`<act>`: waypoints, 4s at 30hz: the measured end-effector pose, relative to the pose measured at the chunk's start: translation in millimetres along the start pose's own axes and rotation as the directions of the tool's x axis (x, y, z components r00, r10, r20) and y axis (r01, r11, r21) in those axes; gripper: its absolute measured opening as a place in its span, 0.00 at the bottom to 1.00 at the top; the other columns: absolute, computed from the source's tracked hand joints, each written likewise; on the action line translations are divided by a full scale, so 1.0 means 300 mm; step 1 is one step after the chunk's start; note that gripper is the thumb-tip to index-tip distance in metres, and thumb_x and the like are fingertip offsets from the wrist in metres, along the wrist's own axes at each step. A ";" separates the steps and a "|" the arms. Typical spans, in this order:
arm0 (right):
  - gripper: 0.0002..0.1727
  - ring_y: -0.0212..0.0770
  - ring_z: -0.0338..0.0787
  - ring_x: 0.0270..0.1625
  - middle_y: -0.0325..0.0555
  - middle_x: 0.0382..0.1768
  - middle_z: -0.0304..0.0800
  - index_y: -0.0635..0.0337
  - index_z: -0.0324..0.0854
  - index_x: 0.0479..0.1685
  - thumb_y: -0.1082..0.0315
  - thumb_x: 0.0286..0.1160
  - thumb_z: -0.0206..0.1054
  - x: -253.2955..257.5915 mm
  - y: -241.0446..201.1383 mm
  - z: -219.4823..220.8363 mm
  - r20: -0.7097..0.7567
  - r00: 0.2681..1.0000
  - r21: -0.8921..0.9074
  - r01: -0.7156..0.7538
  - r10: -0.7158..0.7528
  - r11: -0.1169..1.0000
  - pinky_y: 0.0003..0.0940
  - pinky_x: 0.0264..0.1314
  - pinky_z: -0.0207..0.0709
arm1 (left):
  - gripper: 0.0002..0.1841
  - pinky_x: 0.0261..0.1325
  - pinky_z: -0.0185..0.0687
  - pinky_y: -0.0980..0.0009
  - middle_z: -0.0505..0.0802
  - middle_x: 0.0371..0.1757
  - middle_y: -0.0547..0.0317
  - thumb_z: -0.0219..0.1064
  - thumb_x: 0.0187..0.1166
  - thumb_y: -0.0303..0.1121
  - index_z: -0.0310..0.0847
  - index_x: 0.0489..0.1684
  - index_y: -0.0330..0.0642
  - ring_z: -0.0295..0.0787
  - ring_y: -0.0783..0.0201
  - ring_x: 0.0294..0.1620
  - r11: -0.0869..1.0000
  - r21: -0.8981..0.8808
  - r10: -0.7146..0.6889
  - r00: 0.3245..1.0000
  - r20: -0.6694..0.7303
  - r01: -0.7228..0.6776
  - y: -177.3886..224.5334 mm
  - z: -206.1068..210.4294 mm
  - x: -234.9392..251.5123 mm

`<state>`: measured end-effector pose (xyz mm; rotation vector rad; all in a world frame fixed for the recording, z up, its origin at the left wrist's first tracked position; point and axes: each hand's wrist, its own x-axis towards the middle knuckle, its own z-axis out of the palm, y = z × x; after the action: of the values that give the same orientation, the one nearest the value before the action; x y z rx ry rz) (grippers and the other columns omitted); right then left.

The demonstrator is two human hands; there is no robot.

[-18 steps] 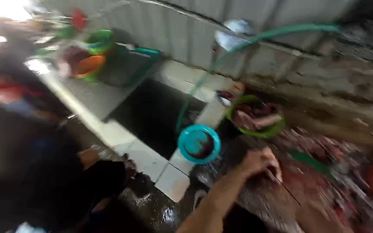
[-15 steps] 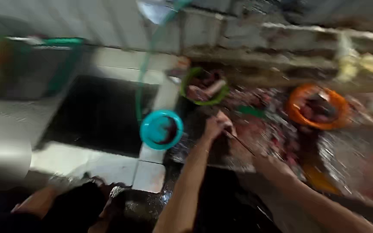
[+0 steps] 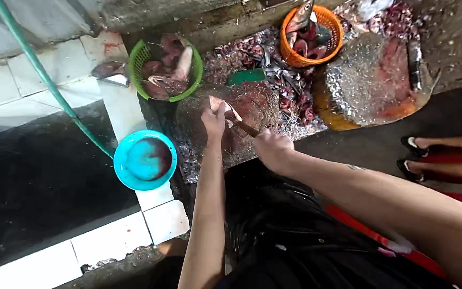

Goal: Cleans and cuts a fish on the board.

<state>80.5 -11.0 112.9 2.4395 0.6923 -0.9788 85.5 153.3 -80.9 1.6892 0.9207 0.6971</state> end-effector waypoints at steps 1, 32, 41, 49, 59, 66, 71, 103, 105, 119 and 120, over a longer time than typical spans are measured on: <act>0.26 0.72 0.90 0.49 0.72 0.52 0.82 0.74 0.64 0.70 0.75 0.75 0.67 0.000 -0.043 -0.013 -0.007 1.000 0.027 -0.019 0.019 0.999 0.64 0.41 0.85 | 0.20 0.59 0.91 0.56 0.96 0.42 0.50 0.73 0.78 0.45 0.87 0.49 0.33 0.96 0.61 0.47 1.000 0.008 -0.014 1.000 0.001 0.014 0.005 0.003 0.003; 0.20 0.73 0.93 0.42 0.67 0.35 0.88 0.65 0.67 0.66 0.56 0.94 0.47 0.081 0.310 0.178 -0.118 0.988 -0.141 0.087 -0.104 0.986 0.67 0.35 0.83 | 0.23 0.57 0.88 0.53 0.95 0.38 0.47 0.73 0.79 0.50 0.85 0.45 0.32 0.95 0.56 0.44 0.948 0.143 -0.285 0.959 -0.011 0.283 0.067 -0.057 -0.155; 0.15 0.69 0.91 0.42 0.65 0.39 0.84 0.68 0.66 0.63 0.76 0.80 0.59 -0.082 0.096 0.045 -0.041 0.999 -0.221 0.027 -0.037 0.975 0.61 0.32 0.83 | 0.21 0.57 0.89 0.54 0.96 0.40 0.48 0.71 0.81 0.47 0.87 0.50 0.34 0.96 0.56 0.46 0.977 0.171 -0.121 0.992 -0.035 0.125 0.071 -0.031 -0.221; 0.22 0.69 0.93 0.47 0.67 0.45 0.88 0.67 0.71 0.62 0.55 0.90 0.50 0.120 0.117 0.118 -0.154 0.988 0.069 0.036 -0.025 0.997 0.67 0.39 0.84 | 0.23 0.64 0.88 0.53 0.96 0.46 0.47 0.72 0.79 0.47 0.86 0.55 0.33 0.95 0.56 0.52 0.978 0.043 -0.198 0.977 -0.082 0.202 0.029 -0.045 -0.074; 0.27 0.55 0.88 0.26 0.57 0.26 0.83 0.62 0.78 0.35 0.48 0.91 0.49 0.190 0.169 0.145 -0.025 0.992 0.415 0.125 -0.126 0.901 0.57 0.28 0.80 | 0.21 0.60 0.89 0.54 0.96 0.43 0.48 0.72 0.80 0.47 0.86 0.51 0.34 0.95 0.57 0.48 0.968 0.022 -0.246 0.966 -0.081 0.249 0.038 -0.043 -0.071; 0.19 0.71 0.93 0.48 0.67 0.43 0.89 0.65 0.64 0.69 0.63 0.88 0.50 0.161 0.101 0.102 -0.185 0.982 0.072 -0.034 0.046 0.997 0.66 0.39 0.84 | 0.24 0.67 0.83 0.44 0.91 0.58 0.37 0.72 0.78 0.44 0.82 0.60 0.32 0.89 0.43 0.64 0.827 0.203 -0.529 0.848 -0.038 0.525 0.161 -0.029 0.031; 0.23 0.72 0.92 0.51 0.71 0.50 0.86 0.73 0.61 0.73 0.72 0.83 0.56 0.248 0.071 0.092 -0.145 0.989 0.100 0.031 -0.017 0.995 0.66 0.44 0.85 | 0.25 0.64 0.85 0.41 0.91 0.60 0.37 0.68 0.80 0.48 0.82 0.63 0.35 0.89 0.42 0.65 0.719 0.302 -0.618 0.775 -0.133 0.626 0.224 0.034 0.053; 0.26 0.45 0.84 0.22 0.48 0.26 0.82 0.58 0.79 0.53 0.44 0.92 0.49 0.565 0.164 0.261 -0.131 0.977 0.970 0.162 -0.170 0.183 0.47 0.27 0.84 | 0.57 0.83 0.64 0.38 0.65 0.87 0.30 0.77 0.66 0.55 0.48 0.92 0.35 0.59 0.33 0.88 0.600 0.791 -0.355 0.925 0.135 0.115 0.171 0.133 -0.421; 0.24 0.41 0.80 0.16 0.43 0.21 0.77 0.57 0.77 0.52 0.44 0.93 0.49 0.544 0.178 0.258 -0.097 0.977 0.985 0.121 -0.189 0.121 0.40 0.20 0.82 | 0.57 0.82 0.65 0.37 0.65 0.87 0.29 0.77 0.66 0.57 0.48 0.92 0.36 0.60 0.32 0.87 0.641 0.757 -0.325 0.938 0.117 0.128 0.153 0.128 -0.438; 0.22 0.37 0.72 0.09 0.38 0.13 0.67 0.56 0.71 0.43 0.47 0.96 0.47 0.493 0.188 0.224 -0.016 0.920 0.987 -0.047 -0.392 -0.152 0.36 0.12 0.77 | 0.61 0.78 0.67 0.34 0.65 0.85 0.28 0.85 0.55 0.49 0.47 0.94 0.43 0.61 0.29 0.85 0.646 0.753 -0.304 0.947 0.103 0.126 0.136 0.117 -0.445; 0.22 0.37 0.72 0.09 0.38 0.13 0.67 0.57 0.71 0.43 0.47 0.96 0.46 0.494 0.176 0.229 -0.014 0.909 0.991 -0.043 -0.416 -0.127 0.36 0.12 0.77 | 0.62 0.78 0.67 0.34 0.65 0.85 0.28 0.85 0.53 0.45 0.47 0.94 0.41 0.61 0.29 0.85 0.626 0.770 -0.326 0.938 0.117 0.122 0.146 0.116 -0.439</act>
<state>169.2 -47.3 -29.5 3.1240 -0.0225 -2.8719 53.6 17.3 -50.3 2.2589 1.3226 -0.1392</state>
